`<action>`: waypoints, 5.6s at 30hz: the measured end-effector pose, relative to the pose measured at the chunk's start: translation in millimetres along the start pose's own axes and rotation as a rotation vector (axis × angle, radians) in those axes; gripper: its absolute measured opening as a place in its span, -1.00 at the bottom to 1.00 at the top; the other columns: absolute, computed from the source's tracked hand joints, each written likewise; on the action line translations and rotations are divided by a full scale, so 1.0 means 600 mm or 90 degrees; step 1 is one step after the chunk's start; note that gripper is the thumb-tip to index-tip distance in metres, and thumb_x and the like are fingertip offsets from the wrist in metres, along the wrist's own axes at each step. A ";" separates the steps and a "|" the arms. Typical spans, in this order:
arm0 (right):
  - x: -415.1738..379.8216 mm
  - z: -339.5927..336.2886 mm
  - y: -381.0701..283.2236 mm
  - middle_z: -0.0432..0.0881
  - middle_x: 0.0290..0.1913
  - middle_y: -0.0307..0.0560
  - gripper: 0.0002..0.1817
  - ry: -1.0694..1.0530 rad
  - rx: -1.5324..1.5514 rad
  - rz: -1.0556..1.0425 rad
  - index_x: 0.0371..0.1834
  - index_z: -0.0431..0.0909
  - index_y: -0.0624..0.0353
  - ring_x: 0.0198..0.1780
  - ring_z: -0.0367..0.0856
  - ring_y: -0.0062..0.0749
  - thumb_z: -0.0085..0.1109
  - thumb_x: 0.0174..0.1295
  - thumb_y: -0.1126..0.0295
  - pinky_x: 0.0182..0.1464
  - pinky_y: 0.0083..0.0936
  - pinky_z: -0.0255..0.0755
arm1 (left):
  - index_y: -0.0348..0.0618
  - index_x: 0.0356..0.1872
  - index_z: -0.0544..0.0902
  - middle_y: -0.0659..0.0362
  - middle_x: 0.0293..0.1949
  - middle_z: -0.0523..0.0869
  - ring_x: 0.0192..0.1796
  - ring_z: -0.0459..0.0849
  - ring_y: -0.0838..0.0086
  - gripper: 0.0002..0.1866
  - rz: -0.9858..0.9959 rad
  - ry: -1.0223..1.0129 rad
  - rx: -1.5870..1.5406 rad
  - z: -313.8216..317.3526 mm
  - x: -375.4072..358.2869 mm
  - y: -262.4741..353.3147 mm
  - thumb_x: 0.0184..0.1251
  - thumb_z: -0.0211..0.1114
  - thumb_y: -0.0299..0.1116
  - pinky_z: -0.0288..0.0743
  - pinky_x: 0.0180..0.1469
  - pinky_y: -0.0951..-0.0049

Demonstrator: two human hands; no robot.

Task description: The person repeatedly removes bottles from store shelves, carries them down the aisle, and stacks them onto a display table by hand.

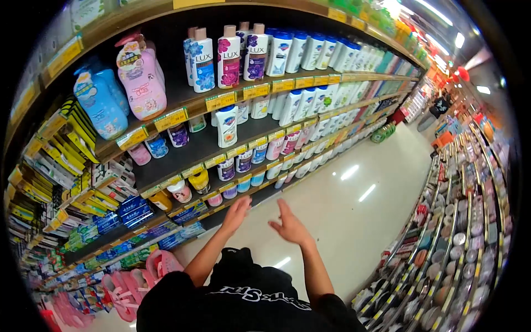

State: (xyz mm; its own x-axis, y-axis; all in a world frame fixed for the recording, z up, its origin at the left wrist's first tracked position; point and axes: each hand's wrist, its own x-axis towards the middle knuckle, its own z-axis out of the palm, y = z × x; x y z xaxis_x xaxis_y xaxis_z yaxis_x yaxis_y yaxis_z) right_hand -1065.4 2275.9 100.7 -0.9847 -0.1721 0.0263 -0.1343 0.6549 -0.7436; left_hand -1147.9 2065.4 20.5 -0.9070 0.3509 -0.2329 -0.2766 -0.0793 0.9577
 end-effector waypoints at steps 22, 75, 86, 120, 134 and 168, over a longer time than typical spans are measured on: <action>0.670 -0.239 0.060 0.51 0.21 0.24 -0.60 0.068 0.001 -0.236 0.13 0.52 0.21 0.28 0.38 0.16 0.02 0.29 0.26 0.30 -0.09 0.21 | -0.35 0.32 0.32 -0.18 0.39 0.31 0.44 0.22 0.03 -0.44 0.175 0.311 0.258 0.144 0.472 0.362 0.54 -0.22 -0.09 0.04 0.44 0.24; -0.451 0.735 -0.705 0.71 -0.23 0.18 -0.53 -1.024 0.274 -0.606 0.05 0.55 0.33 -0.19 0.73 -0.21 0.33 0.19 0.21 -0.14 -0.39 0.55 | -0.28 0.11 0.43 0.10 -0.16 0.67 -0.14 0.64 0.49 -0.53 0.222 1.385 -0.221 -0.092 -1.036 -0.163 0.30 0.34 -0.24 0.55 -0.07 0.40; -0.663 1.020 -1.036 0.69 -0.14 0.01 -0.53 -1.163 0.323 -0.733 0.19 0.49 0.30 -0.32 0.59 -0.52 0.23 0.24 0.31 -0.24 -0.57 0.49 | -0.29 0.05 0.48 0.05 -0.22 0.71 -0.19 0.69 0.41 -0.51 0.154 1.510 -0.067 -0.325 -1.442 -0.185 0.17 0.41 -0.26 0.58 -0.11 0.34; -1.115 2.137 -2.031 0.71 -0.20 0.16 -0.70 -0.902 0.469 -0.691 -0.07 0.62 0.32 -0.20 0.73 -0.14 0.25 0.22 0.35 -0.11 -0.39 0.57 | -0.34 -0.04 0.51 -0.04 -0.32 0.72 -0.28 0.75 0.27 -0.56 0.094 1.475 0.031 -1.438 -2.559 -0.227 0.26 0.35 -0.18 0.58 -0.22 0.30; -1.293 2.636 -2.433 0.71 -0.15 0.13 -0.65 -0.923 0.402 -0.669 0.02 0.59 0.30 -0.15 0.71 -0.26 0.20 0.26 0.28 -0.07 -0.41 0.54 | -0.32 -0.05 0.49 -0.10 -0.28 0.71 -0.24 0.74 0.13 -0.50 0.063 1.439 -0.022 -1.915 -3.029 -0.284 0.26 0.35 -0.06 0.56 -0.19 0.25; -1.517 3.744 -3.404 0.67 -0.23 -0.13 -0.56 -1.168 0.205 -0.595 -0.05 0.58 0.31 -0.20 0.61 -0.54 0.50 0.04 0.34 -0.11 -0.55 0.51 | -0.32 0.09 0.37 -0.06 -0.15 0.67 -0.13 0.69 0.22 -0.43 0.055 1.383 -0.070 -3.063 -3.962 -0.396 0.25 0.38 -0.13 0.55 -0.08 0.26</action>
State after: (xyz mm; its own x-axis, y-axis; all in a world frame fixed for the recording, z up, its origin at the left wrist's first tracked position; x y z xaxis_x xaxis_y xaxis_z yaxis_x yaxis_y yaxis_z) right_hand 354.3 -558.2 94.8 0.6015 -0.7988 -0.0136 -0.1935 -0.1292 -0.9726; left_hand 490.4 -464.6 36.1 0.2645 -0.9630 -0.0519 -0.1674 -0.0989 0.9809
